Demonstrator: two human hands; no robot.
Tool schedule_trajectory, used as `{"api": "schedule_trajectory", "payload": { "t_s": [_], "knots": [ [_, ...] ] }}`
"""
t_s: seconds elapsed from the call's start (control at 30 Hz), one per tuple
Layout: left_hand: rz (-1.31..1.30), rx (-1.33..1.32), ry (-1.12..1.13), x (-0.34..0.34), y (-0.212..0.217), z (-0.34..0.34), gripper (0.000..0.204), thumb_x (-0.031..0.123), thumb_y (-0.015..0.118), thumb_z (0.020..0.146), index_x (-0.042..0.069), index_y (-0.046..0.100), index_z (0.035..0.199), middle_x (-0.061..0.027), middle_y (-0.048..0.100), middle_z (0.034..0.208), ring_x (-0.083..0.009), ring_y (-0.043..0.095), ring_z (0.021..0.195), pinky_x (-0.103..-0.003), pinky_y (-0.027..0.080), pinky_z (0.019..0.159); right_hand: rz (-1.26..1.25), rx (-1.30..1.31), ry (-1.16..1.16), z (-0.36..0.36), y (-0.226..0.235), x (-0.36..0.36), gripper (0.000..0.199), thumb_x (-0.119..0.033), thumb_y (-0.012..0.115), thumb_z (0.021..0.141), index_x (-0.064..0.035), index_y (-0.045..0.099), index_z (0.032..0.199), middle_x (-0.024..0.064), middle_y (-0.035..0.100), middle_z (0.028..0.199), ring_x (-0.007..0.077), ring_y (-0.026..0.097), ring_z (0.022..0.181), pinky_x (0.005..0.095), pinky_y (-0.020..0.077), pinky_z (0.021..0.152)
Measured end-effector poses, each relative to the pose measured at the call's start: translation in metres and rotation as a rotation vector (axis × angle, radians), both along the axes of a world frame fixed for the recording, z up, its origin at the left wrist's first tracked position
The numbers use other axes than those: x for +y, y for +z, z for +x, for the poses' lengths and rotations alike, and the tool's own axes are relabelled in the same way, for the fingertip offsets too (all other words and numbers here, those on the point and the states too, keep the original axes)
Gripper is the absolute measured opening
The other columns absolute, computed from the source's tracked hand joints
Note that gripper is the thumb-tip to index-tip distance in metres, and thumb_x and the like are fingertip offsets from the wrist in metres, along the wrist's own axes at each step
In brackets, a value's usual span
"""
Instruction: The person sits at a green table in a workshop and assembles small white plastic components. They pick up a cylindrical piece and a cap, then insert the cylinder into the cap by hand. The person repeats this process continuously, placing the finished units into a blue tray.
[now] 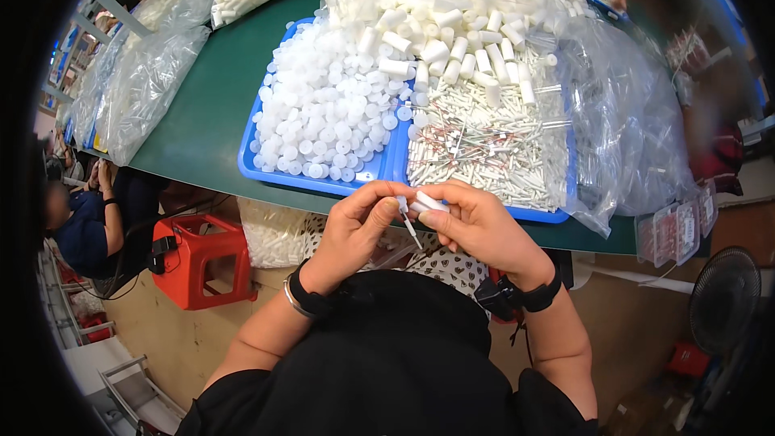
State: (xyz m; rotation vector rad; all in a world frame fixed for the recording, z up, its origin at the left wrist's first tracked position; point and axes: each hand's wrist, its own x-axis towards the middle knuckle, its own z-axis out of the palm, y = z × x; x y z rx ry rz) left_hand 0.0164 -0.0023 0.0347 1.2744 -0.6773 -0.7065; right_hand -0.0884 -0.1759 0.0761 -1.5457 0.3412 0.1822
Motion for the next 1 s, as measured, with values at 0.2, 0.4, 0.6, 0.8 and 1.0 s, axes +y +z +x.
{"api": "schedule_trajectory", "payload": {
  "t_s": [0.2, 0.4, 0.6, 0.8, 1.0],
  "knots": [
    [0.055, 0.399, -0.116, 0.005, 0.001, 0.0, 0.029, 0.024, 0.054, 0.103, -0.001, 0.064, 0.116, -0.0046, 0.066, 0.099, -0.0096, 0.06, 0.087, -0.025, 0.049, 0.08, 0.219, 0.12, 0.078, -0.007, -0.004, -0.01, 0.031, -0.016, 0.048, 0.104, 0.0033, 0.055, 0.127, 0.0057, 0.064, 0.096, 0.0064, 0.059, 0.068, 0.0212, 0.0508, 0.059],
    [0.01, 0.663, -0.177, 0.008, -0.019, -0.005, 0.033, 0.029, 0.053, 0.103, 0.001, 0.062, 0.117, -0.0049, 0.067, 0.101, -0.008, 0.06, 0.082, -0.021, 0.051, 0.074, 0.023, 0.105, 0.094, -0.013, -0.008, 0.008, 0.023, -0.01, 0.049, 0.102, 0.0027, 0.049, 0.121, 0.0072, 0.064, 0.092, 0.0077, 0.06, 0.067, 0.0228, 0.0511, 0.059],
    [0.114, 0.54, -0.093, 0.002, -0.008, -0.013, 0.028, 0.021, 0.052, 0.103, 0.0, 0.062, 0.118, -0.0017, 0.064, 0.093, -0.0057, 0.057, 0.079, -0.021, 0.051, 0.073, 0.242, 0.056, 0.029, -0.016, -0.015, 0.008, 0.017, -0.009, 0.054, 0.099, -0.0002, 0.047, 0.112, 0.0121, 0.065, 0.096, 0.011, 0.063, 0.074, 0.0261, 0.0549, 0.066],
    [0.142, 0.332, -0.092, 0.003, -0.005, -0.019, 0.028, 0.011, 0.055, 0.1, -0.003, 0.059, 0.124, -0.0051, 0.064, 0.104, -0.0094, 0.061, 0.089, -0.025, 0.053, 0.082, 0.44, 0.066, -0.021, -0.02, -0.023, 0.0, 0.02, -0.012, 0.056, 0.099, -0.0032, 0.046, 0.113, 0.0121, 0.066, 0.097, 0.0139, 0.066, 0.075, 0.0279, 0.0569, 0.069],
    [0.071, 0.564, -0.131, 0.004, -0.008, -0.016, 0.031, 0.011, 0.061, 0.098, 0.001, 0.055, 0.126, -0.0046, 0.066, 0.103, -0.007, 0.061, 0.082, -0.021, 0.051, 0.073, -0.767, -0.132, -0.126, -0.027, 0.0, -0.032, 0.016, -0.012, 0.061, 0.094, -0.0005, 0.058, 0.105, 0.0133, 0.067, 0.097, 0.0243, 0.068, 0.075, 0.035, 0.0531, 0.064]
  ]
}}
